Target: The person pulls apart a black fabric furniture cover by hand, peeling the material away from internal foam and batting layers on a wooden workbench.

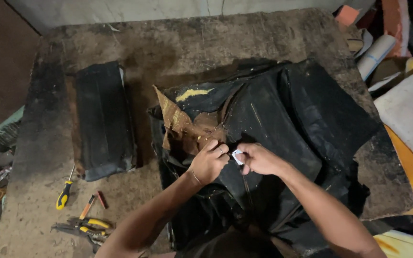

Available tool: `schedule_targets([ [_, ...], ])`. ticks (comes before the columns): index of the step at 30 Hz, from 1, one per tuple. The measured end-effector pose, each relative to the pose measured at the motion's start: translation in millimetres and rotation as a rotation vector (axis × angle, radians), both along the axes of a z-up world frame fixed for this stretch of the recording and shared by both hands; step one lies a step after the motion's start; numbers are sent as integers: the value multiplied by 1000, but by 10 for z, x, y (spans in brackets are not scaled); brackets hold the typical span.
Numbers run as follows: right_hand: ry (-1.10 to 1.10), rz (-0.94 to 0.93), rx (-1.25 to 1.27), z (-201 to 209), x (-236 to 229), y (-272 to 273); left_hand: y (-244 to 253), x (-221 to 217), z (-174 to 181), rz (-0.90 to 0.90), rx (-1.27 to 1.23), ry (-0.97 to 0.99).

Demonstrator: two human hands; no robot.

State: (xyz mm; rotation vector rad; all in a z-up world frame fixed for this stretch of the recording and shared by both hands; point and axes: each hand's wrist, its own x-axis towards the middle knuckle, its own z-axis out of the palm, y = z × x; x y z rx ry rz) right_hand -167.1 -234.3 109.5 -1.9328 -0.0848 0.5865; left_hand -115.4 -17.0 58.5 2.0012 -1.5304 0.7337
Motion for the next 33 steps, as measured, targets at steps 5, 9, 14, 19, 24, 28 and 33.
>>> schedule_targets([
  [5,-204,66,-373,-124,57,27,33,-79,-39,-29,9,15],
  [9,-74,66,-551,25,14,49,32,-163,-104,-78,20,28],
  [14,15,110,-785,13,44,199,8,-171,-148,-77,26,39],
  [19,-11,119,-837,-125,7,219,14,-187,-145,-94,34,63],
  [24,-147,28,-469,-926,-282,-228,179,-68,173,-201,-7,72],
  [28,-153,44,-509,-668,-436,-724,329,101,319,-185,36,28],
  [33,-255,-267,-27,-601,-483,-520,270,-16,-11,148,105,180],
])
